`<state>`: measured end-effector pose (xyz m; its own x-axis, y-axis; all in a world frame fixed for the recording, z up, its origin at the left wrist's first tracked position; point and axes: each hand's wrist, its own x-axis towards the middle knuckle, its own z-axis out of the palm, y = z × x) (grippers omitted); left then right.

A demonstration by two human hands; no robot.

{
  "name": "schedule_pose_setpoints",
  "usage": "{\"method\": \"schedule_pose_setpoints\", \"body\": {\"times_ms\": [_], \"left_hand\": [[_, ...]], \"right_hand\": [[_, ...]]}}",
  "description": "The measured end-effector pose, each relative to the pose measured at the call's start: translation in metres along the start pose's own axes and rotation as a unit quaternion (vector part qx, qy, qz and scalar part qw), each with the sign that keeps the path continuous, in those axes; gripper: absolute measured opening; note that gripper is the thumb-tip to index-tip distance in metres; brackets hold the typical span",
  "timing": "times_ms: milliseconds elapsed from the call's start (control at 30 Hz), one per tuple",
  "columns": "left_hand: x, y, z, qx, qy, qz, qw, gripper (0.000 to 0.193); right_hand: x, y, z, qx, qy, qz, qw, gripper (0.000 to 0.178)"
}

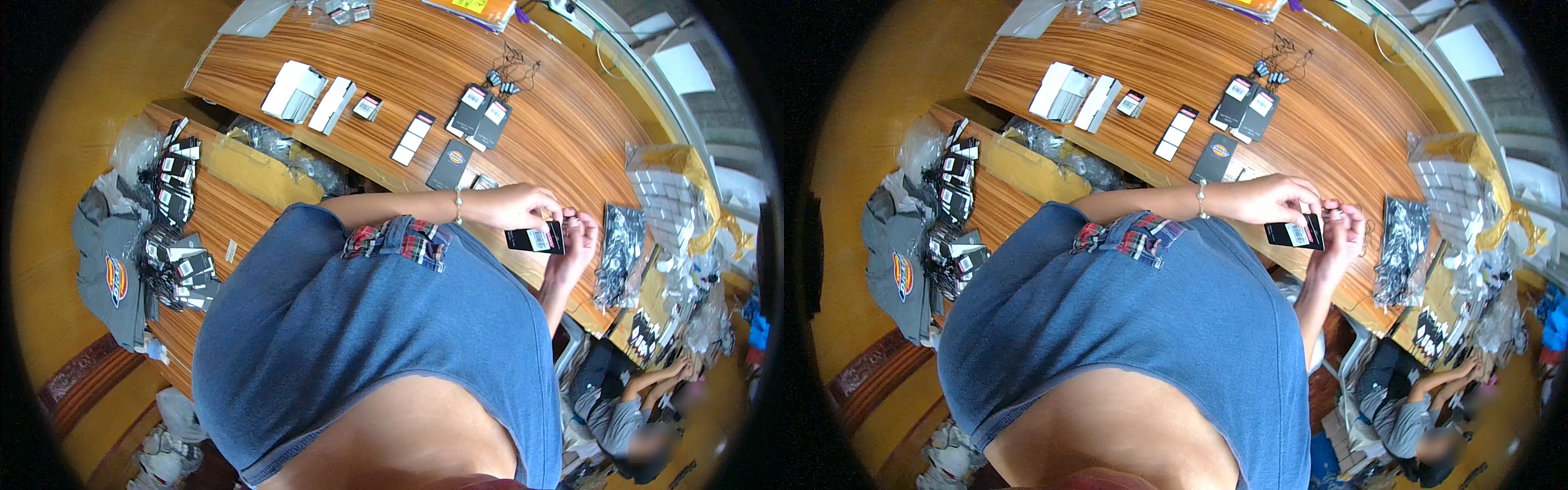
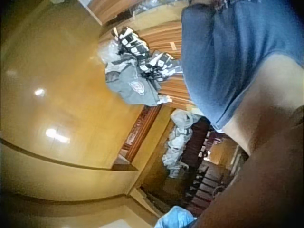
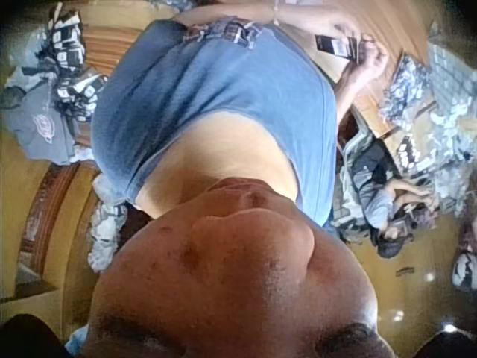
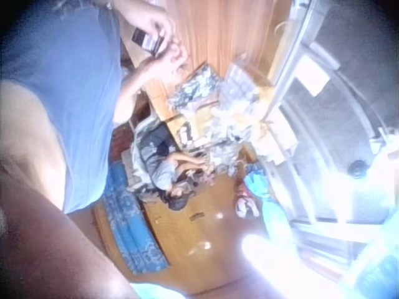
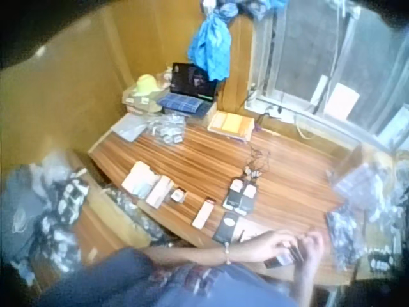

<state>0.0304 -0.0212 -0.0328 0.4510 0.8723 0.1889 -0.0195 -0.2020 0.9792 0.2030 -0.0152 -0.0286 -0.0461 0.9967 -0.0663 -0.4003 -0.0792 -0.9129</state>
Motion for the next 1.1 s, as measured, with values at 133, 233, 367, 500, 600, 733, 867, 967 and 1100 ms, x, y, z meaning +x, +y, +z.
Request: {"method": "schedule_pose_setpoints", "body": {"times_ms": [133, 233, 367, 500, 600, 733, 867, 967, 1100], "left_hand": [[-0.007, 0.004, -0.007, 0.044, 0.006, -0.023, 0.999, 0.020], [-0.012, 0.006, -0.013, 0.036, 0.004, -0.024, 0.999, 0.017], [-0.018, 0.003, -0.017, 0.021, 0.004, -0.004, 1.000, 0.016], [-0.029, -0.002, -0.024, 0.022, -0.008, -0.036, 0.999, 0.017], [-0.034, -0.007, -0.027, -0.003, -0.001, -0.064, 0.998, 0.019], [-0.028, -0.017, -0.040, -0.054, 0.145, -0.102, 0.983, 0.022], [-0.020, 0.016, -0.063, 0.017, 0.256, -0.118, 0.959, 0.026], [-0.012, 0.011, -0.067, -0.047, 0.280, -0.033, 0.958, 0.023], [-0.004, 0.025, -0.060, -0.033, 0.270, -0.038, 0.962, 0.021]], "right_hand": [[-0.002, 0.014, 0.009, 0.012, -0.008, 0.009, 1.000, 0.013], [0.001, 0.015, 0.014, 0.012, -0.029, 0.038, 0.999, 0.010], [0.019, 0.014, 0.009, 0.091, -0.013, 0.065, 0.994, 0.010], [0.052, 0.005, -0.016, 0.177, -0.023, 0.063, 0.982, 0.010], [0.065, -0.006, -0.021, 0.252, -0.016, 0.070, 0.965, 0.008], [0.063, -0.013, -0.007, 0.269, -0.056, 0.021, 0.961, 0.014], [0.040, -0.016, 0.033, 0.054, -0.056, -0.003, 0.997, 0.013], [0.030, -0.011, 0.056, -0.130, -0.067, -0.033, 0.989, 0.011], [0.023, -0.001, 0.069, -0.165, -0.105, -0.053, 0.979, 0.008]]}}
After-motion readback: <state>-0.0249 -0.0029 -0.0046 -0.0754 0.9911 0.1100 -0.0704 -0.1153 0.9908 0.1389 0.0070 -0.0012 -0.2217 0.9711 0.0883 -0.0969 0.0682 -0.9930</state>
